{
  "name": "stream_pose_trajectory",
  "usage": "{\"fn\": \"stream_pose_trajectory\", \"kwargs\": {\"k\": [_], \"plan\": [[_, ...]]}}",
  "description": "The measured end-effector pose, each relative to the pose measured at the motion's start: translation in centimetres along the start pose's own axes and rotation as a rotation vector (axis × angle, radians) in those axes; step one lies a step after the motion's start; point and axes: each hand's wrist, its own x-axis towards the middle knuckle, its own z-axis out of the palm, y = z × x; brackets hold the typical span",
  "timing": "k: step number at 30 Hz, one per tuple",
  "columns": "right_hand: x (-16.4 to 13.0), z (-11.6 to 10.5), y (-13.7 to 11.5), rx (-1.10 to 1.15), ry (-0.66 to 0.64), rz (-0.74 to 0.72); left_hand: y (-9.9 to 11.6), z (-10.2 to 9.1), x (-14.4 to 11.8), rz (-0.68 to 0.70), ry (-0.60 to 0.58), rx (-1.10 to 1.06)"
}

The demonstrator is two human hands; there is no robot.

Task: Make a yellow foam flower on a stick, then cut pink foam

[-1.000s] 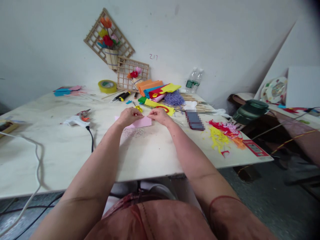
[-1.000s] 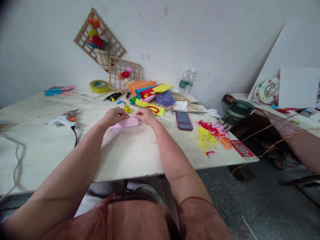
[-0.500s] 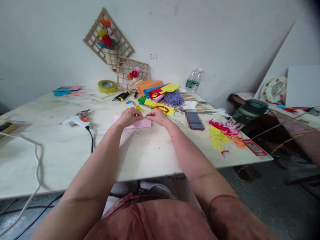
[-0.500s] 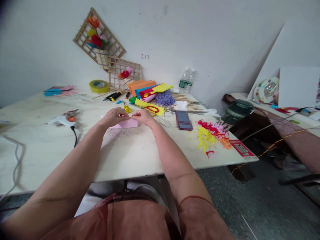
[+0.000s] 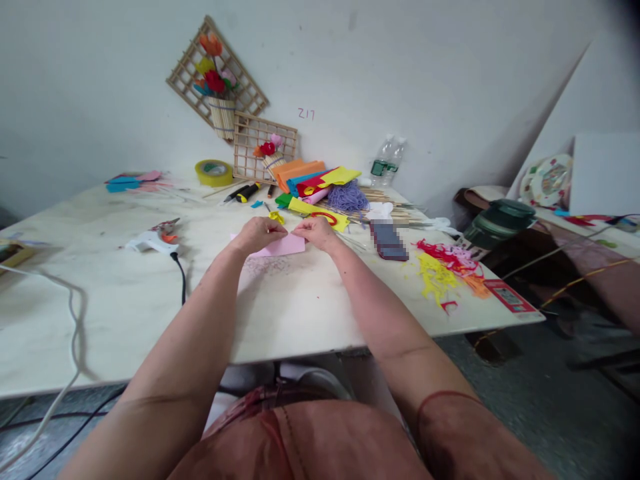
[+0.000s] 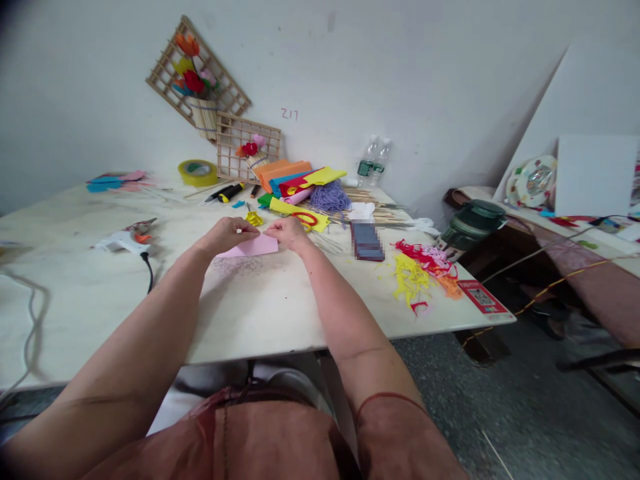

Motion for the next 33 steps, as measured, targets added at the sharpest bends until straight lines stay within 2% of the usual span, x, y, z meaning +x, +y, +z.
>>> {"fn": "stream_pose_trajectory", "kwargs": {"k": [6,12,24,29,33], "plan": [[-0.13,-0.41,-0.09,0.281,-0.022,0.176,0.14,-0.2,-0.06,0.007,0.037,-0.019],[-0.34,-0.95,-0.06,0.416,-0.085,0.194,0.14,-0.18,-0.09,-0.015,0.051,-0.012],[-0.23,-0.41,-0.64,0.374,-0.027,0.203,0.55,-0.09,-0.2,-0.033,0.086,-0.047],[-0.41,-0.25,-0.91,0.416,-0.065,0.242,0.6,-0.07,-0.25,-0.031,0.101,-0.069],[-0.3,-0.04,-0.51,0.411,-0.049,0.234,0.53,-0.04,-0.23,-0.041,0.104,-0.073]]}}
